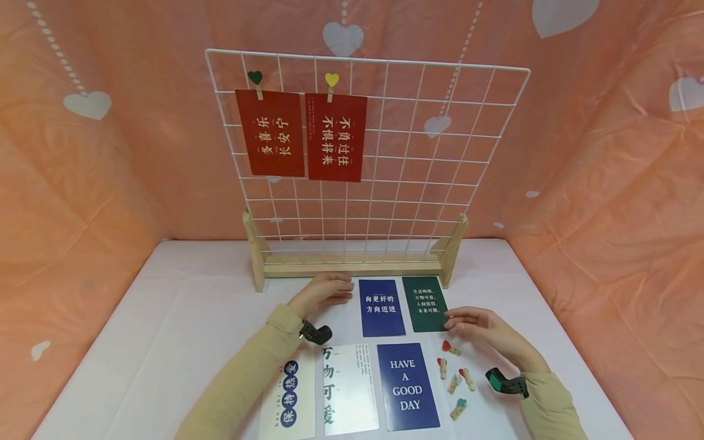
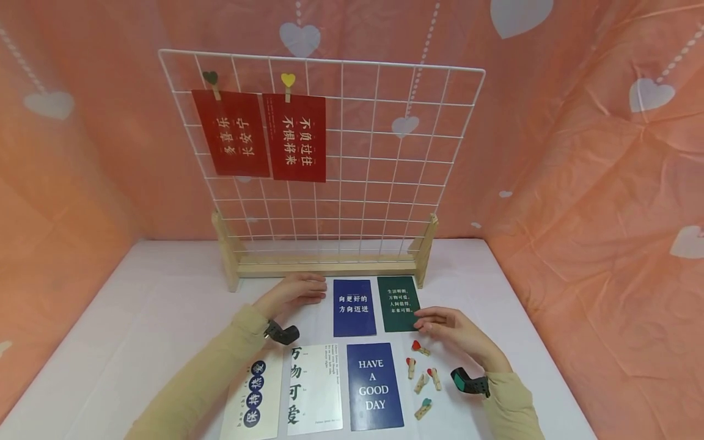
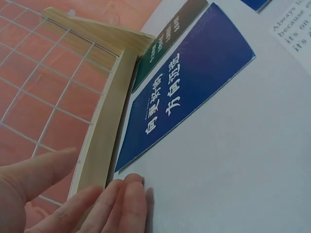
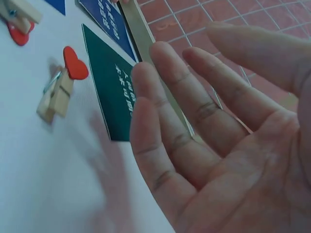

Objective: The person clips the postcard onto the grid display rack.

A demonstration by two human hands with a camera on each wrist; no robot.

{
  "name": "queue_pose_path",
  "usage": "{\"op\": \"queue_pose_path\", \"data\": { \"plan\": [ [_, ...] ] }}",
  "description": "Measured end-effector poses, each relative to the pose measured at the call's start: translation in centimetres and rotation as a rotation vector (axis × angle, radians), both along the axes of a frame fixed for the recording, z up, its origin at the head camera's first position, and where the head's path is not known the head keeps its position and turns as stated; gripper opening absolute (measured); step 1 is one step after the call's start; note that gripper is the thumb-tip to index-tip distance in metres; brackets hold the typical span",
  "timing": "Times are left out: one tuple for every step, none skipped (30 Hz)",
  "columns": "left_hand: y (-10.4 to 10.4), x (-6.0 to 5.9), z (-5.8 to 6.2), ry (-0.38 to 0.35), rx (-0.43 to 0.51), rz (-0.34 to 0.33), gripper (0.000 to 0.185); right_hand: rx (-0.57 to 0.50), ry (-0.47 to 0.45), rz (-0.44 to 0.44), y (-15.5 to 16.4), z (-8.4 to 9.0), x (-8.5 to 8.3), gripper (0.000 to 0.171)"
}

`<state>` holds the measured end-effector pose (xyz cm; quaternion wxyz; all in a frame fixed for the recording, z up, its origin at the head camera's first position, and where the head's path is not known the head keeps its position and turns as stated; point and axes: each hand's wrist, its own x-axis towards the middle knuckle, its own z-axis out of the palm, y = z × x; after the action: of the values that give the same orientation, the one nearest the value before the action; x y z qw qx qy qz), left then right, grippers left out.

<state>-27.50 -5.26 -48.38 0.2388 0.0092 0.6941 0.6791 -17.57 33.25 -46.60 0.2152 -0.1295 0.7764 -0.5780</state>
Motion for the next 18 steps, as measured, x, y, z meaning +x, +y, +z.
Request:
{"op": "queue_pose_path", "data": {
  "plan": [
    [0.1, -0.1, 0.0, 0.0, 0.001, 0.005, 0.039, -0.004, 0.006, 0.004, 0.1, -0.1, 0.1, 0.044],
    [0.2, -0.1, -0.1, -0.005, 0.003, 0.013, 0.038, -0.011, 0.006, 0.008, 0.3, -0.1, 0.1, 0.044],
    [0.3, -0.2, -0.2, -0.01, 0.004, 0.019, 0.038, -0.02, 0.008, 0.014, 0.4, -0.2, 0.2, 0.044],
    [0.4, -0.3, -0.2, -0.013, 0.008, 0.026, 0.037, -0.022, 0.01, 0.021, 0.5, -0.2, 0.2, 0.044],
    [0.5, -0.4, -0.2, -0.016, 0.013, 0.033, 0.037, -0.018, 0.007, 0.022, 0.6, -0.2, 0.2, 0.044],
    [0.5, -0.4, -0.3, -0.024, 0.017, 0.041, 0.037, -0.018, 0.003, 0.023, 0.7, -0.3, 0.2, 0.044],
    [0.6, -0.5, -0.3, -0.025, 0.018, 0.046, 0.037, -0.019, -0.002, 0.025, 0.8, -0.4, 0.2, 0.044],
    [0.7, -0.6, -0.4, -0.029, 0.015, 0.054, 0.037, -0.021, -0.008, 0.026, 0.8, -0.5, 0.2, 0.044],
    [0.8, -0.7, -0.4, -0.033, 0.019, 0.061, 0.036, -0.022, -0.01, 0.026, 0.9, -0.6, 0.3, 0.043],
    [0.8, -0.7, -0.4, -0.036, 0.022, 0.068, 0.036, -0.022, -0.011, 0.027, 0.9, -0.8, 0.3, 0.043],
    [0.9, -0.8, -0.4, -0.042, 0.026, 0.075, 0.035, -0.026, -0.011, 0.028, 0.9, -0.9, 0.4, 0.042],
    [1.1, -0.8, -0.5, -0.045, 0.033, 0.079, 0.034, -0.033, -0.013, 0.031, 1.0, -1.0, 0.4, 0.042],
    [1.2, -0.9, -0.5, -0.052, 0.041, 0.085, 0.033, -0.038, -0.013, 0.032, 1.0, -1.1, 0.5, 0.041],
    [1.3, -1.0, -0.6, -0.06, 0.045, 0.09, 0.032, -0.04, -0.016, 0.033, 1.0, -1.1, 0.5, 0.041],
    [1.4, -1.1, -0.7, -0.062, 0.054, 0.093, 0.032, -0.041, -0.019, 0.032, 1.0, -1.2, 0.6, 0.041],
    [1.5, -1.1, -0.7, -0.068, 0.058, 0.096, 0.031, -0.038, -0.024, 0.032, 1.1, -1.2, 0.7, 0.041],
    [1.7, -1.2, -0.7, -0.075, 0.059, 0.1, 0.03, -0.035, -0.03, 0.031, 1.1, -1.2, 0.7, 0.042],
    [1.8, -1.2, -0.8, -0.077, 0.062, 0.104, 0.03, -0.033, -0.037, 0.03, 1.1, -1.2, 0.8, 0.042]
  ]
}}
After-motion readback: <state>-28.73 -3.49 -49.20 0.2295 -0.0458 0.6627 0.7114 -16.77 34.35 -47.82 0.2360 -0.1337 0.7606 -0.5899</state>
